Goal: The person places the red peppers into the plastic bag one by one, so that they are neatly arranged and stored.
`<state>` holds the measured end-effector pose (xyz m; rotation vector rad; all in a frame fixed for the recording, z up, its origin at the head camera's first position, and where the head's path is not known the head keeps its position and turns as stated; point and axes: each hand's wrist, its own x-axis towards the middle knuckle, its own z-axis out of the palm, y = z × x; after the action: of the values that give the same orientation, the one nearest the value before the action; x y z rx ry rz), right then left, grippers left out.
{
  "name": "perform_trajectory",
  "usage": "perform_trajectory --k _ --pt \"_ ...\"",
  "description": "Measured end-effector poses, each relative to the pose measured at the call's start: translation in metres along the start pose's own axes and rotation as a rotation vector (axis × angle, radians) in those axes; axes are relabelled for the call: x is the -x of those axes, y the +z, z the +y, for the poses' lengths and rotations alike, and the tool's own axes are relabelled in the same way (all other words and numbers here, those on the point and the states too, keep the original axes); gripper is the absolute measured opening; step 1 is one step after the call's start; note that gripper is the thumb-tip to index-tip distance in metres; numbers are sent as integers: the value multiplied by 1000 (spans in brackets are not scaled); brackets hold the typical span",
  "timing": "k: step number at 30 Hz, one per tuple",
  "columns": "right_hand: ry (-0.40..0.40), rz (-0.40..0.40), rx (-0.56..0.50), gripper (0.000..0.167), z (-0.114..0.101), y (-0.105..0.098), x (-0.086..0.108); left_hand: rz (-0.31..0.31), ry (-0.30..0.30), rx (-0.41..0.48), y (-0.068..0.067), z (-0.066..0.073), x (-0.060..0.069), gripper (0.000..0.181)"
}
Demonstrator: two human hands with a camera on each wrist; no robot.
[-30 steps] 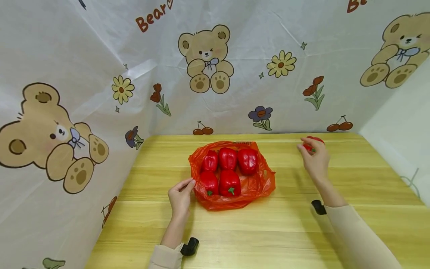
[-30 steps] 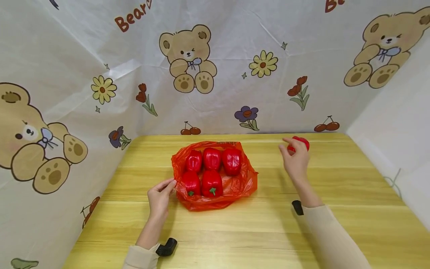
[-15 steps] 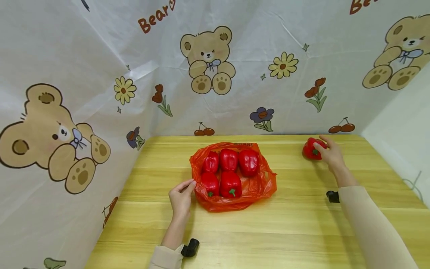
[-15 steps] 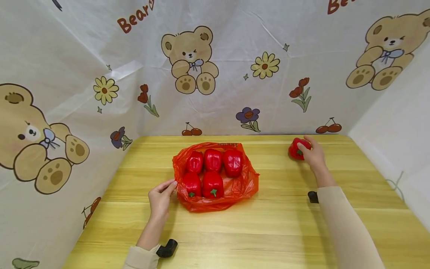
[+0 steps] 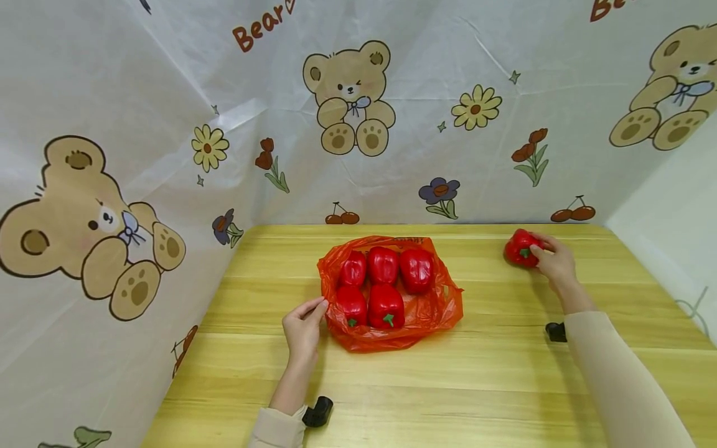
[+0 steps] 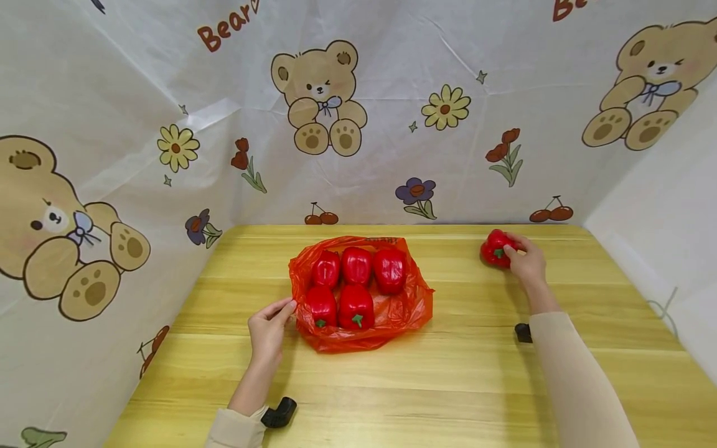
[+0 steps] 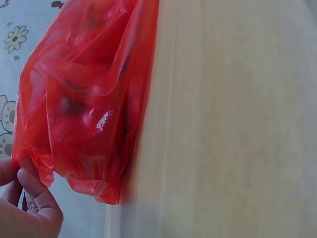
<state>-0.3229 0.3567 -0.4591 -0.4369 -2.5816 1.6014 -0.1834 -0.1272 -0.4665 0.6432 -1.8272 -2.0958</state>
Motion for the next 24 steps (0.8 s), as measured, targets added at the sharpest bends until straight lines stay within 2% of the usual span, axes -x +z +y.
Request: perform_trajectory --k 6,11,18,24 --pt "1 26 -14 52 -2 0 4 2 3 -4 0 0 -1 21" --pt "-27 29 -57 53 -16 8 18 4 4 -5 0 -1 -1 20" --pt "-193 -21 -112 51 -50 26 57 -2 1 0 1 -1 0 21" --pt "-271 -126 -222 49 -75 43 103 -7 5 11 1 -1 1 21"
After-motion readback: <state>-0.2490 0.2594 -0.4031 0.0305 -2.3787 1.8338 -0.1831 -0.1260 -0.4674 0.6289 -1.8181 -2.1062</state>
